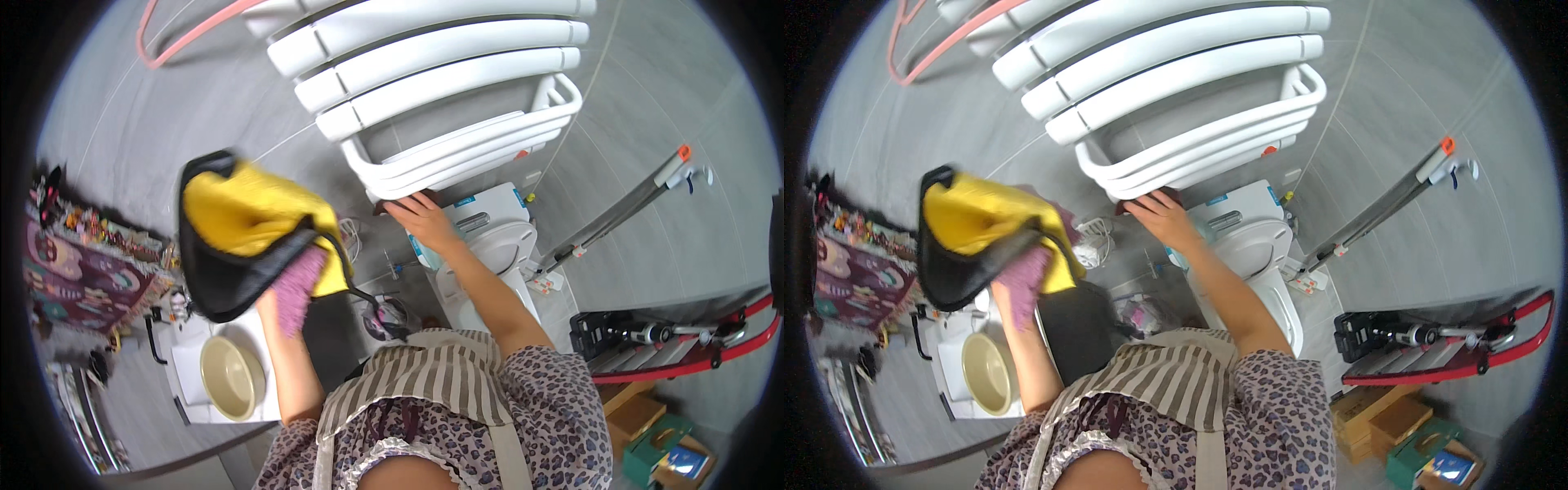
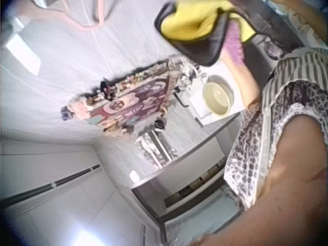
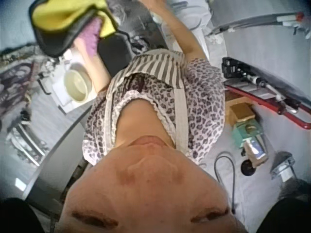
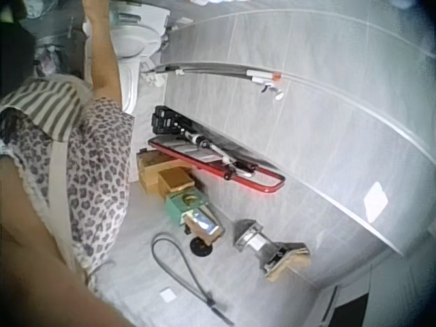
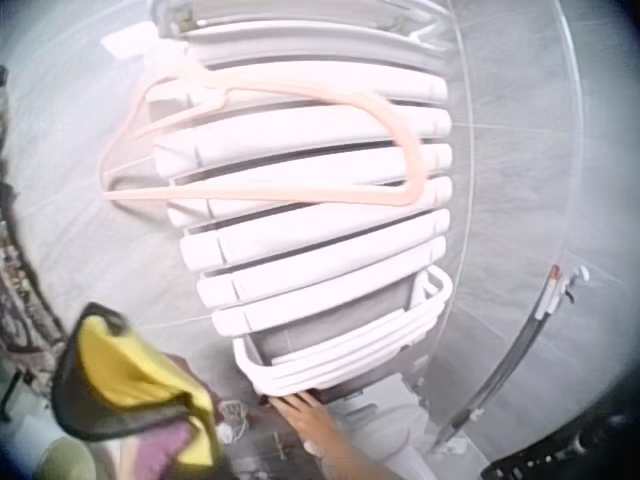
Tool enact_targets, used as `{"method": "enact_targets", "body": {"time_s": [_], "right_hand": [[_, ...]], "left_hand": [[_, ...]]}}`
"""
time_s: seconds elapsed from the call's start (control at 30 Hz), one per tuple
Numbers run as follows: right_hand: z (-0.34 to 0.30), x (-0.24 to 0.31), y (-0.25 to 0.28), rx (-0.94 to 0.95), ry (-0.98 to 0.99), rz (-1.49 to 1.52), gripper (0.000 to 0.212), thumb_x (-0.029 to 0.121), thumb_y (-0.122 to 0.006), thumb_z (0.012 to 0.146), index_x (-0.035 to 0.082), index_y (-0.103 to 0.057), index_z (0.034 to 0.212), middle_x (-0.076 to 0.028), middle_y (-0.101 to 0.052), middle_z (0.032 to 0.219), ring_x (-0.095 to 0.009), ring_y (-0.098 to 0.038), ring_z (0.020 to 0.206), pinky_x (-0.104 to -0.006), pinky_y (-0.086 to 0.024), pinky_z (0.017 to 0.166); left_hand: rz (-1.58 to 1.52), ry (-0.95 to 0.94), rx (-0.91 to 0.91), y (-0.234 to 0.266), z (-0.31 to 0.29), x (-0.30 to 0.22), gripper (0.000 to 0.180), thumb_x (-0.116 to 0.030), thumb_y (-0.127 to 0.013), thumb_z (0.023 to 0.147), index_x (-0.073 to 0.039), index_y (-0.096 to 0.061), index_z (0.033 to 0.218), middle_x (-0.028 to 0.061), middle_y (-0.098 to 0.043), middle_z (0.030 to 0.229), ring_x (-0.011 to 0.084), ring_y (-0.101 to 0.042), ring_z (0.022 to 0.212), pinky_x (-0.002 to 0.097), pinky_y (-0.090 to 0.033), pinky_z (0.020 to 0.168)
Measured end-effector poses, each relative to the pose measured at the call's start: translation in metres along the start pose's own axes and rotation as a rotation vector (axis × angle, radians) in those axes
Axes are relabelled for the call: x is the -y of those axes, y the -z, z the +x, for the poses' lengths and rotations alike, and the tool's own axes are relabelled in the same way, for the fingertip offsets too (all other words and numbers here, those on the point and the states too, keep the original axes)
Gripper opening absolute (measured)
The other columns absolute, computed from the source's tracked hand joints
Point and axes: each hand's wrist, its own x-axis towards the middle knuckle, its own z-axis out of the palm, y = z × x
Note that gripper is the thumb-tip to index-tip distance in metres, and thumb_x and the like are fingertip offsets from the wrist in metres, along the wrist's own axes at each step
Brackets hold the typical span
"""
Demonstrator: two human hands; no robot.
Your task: The person flushes the toilet, washes hands at the sink, then wipes the toilet seat, a towel radiator, a red step ladder, and the shower head and hose using a cloth. The person also wipes the shower door frame and glass.
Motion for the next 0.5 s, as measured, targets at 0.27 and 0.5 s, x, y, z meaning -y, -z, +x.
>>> {"method": "enact_targets", "body": {"time_s": [0.27, 0.5], "right_hand": [[-0.083, -0.128, 0.048, -0.077, -0.467, 0.099, 0.034, 0.006, -0.057, 0.073, 0.01, -0.063, 0.106, -0.004, -0.057, 0.114, -0.028, -0.05, 0.109, -0.0396, -0.043, 0.092], [-0.109, -0.226, 0.064, -0.609, -1.095, 0.199, 0.028, -0.001, -0.049, 0.082, 0.004, -0.061, 0.108, -0.012, -0.058, 0.113, -0.031, -0.055, 0.101, -0.0361, -0.046, 0.086]], "left_hand": [[-0.355, 0.035, 0.528, -0.032, 0.014, -0.039, 0.04, -0.013, -0.059, 0.089, -0.001, -0.05, 0.125, 0.0061, -0.06, 0.11, 0.0147, -0.056, 0.1, 0.0291, -0.045, 0.088], [-0.649, -0.005, 0.613, -0.101, 0.054, -0.153, 0.037, -0.017, -0.058, 0.09, 0.001, -0.05, 0.122, 0.0079, -0.061, 0.108, 0.014, -0.057, 0.097, 0.0288, -0.045, 0.086]]}}
